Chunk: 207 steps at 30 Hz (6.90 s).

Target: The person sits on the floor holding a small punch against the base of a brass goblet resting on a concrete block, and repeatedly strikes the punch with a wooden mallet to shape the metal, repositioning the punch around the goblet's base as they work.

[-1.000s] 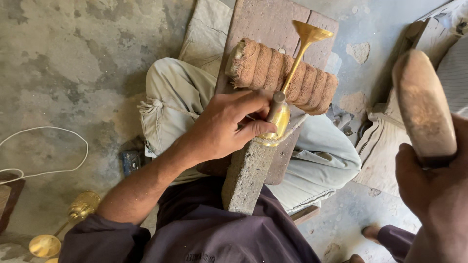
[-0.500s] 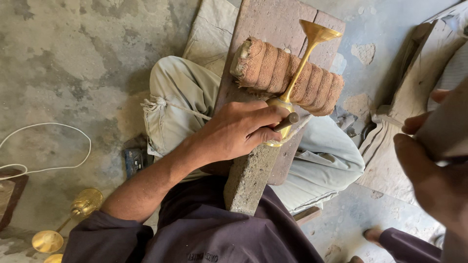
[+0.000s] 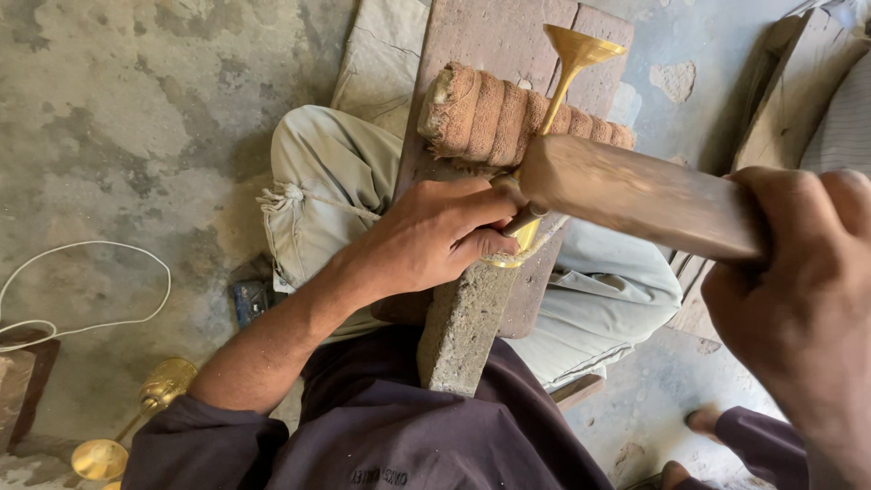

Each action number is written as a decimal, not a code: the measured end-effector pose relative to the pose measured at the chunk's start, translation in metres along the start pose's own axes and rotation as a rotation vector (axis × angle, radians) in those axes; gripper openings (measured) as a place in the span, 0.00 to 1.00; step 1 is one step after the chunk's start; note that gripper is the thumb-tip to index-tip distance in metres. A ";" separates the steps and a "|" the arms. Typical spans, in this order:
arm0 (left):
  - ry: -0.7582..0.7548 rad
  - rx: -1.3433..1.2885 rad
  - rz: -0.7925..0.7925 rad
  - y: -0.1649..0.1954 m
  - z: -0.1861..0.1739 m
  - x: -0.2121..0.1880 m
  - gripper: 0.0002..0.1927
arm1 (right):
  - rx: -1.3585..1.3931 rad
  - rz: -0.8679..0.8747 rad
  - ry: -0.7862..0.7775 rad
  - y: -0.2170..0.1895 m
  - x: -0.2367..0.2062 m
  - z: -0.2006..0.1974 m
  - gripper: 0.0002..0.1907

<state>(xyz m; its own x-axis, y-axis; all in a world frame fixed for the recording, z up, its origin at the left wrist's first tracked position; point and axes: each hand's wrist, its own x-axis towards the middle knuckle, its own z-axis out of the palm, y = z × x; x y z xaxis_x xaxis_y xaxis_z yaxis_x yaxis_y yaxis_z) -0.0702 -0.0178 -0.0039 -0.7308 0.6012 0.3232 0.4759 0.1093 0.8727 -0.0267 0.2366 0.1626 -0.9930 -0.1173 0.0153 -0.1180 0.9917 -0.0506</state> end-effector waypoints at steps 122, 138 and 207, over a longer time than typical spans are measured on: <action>0.403 0.085 -0.203 0.055 0.048 0.012 0.19 | 0.807 0.668 0.103 0.080 -0.140 0.077 0.38; 0.428 0.193 -0.163 0.084 0.039 0.018 0.16 | -0.352 -0.250 0.365 0.027 -0.002 -0.032 0.22; -0.455 0.319 -0.038 0.070 0.036 0.078 0.22 | 0.719 0.613 0.505 0.037 -0.137 0.128 0.20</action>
<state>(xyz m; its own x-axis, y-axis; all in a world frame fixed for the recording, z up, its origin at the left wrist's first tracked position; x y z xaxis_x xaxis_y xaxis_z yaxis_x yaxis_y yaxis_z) -0.0763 0.0652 0.0695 -0.4992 0.8655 0.0416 0.6293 0.3292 0.7040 0.1043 0.2828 0.0306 -0.7852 0.5890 0.1911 0.2580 0.5918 -0.7637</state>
